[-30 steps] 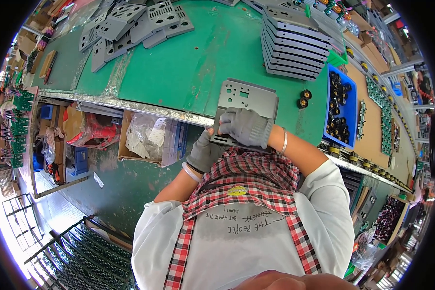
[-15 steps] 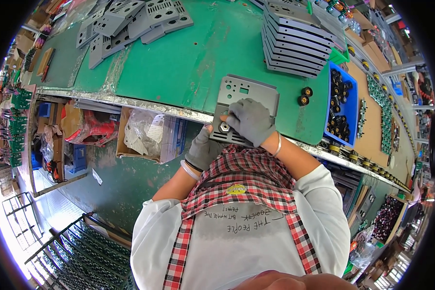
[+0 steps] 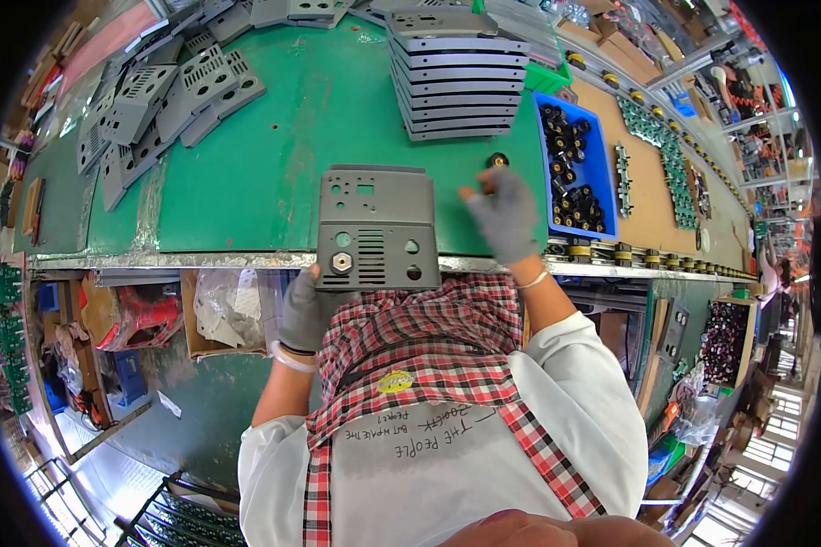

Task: Manually installing switches and knobs into a metal electrical panel component at a workbench.

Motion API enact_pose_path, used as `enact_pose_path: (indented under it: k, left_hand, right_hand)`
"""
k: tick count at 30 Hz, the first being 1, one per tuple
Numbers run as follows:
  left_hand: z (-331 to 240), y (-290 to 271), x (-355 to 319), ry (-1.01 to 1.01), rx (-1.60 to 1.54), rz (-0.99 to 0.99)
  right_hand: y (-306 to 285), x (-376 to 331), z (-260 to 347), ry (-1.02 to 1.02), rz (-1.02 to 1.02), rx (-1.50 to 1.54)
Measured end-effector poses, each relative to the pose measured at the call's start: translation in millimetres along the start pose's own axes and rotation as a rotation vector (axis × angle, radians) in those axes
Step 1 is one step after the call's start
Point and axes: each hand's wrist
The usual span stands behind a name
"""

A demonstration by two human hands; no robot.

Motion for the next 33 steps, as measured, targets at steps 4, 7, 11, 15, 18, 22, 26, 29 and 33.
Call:
enact_pose_path:
  k: [4,7,11,15,18,22,26,29,33]
  left_hand:
    - [-28,-5,3,0.129,0.754,-0.308]
    - [-34,-12,24,0.588,1.696,-0.399]
    - [-50,42,15,0.648,1.840,-0.511]
    - [-29,88,1,0.950,1.625,0.071]
    - [-18,93,-1,1.022,1.578,0.235]
    - [-2,95,0,1.113,1.375,0.130]
    - [8,94,5,0.899,1.205,-0.090]
    - [22,79,-1,0.314,0.504,0.120]
    - [20,73,-15,-0.030,-0.132,0.326]
  right_hand:
    - [-8,-3,-42,0.149,-0.032,-0.315]
    - [9,-5,-57,0.088,-0.065,-0.334]
    - [7,-14,-17,0.047,0.004,0.235]
    - [-12,-27,42,0.041,0.526,0.704]
    - [-18,-20,51,0.136,0.911,0.852]
    - [-12,-23,64,0.511,0.817,1.072]
    - [10,-28,77,0.267,0.457,0.612]
    - [1,-25,98,-0.717,0.091,0.108]
    - [5,-22,84,-0.769,0.232,0.355]
Point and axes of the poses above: each hand's wrist, its own x-axis towards the middle knuckle, its own y-axis out of the palm, z = x × y, and after that the axes turned 4 degrees about -y, right-handed
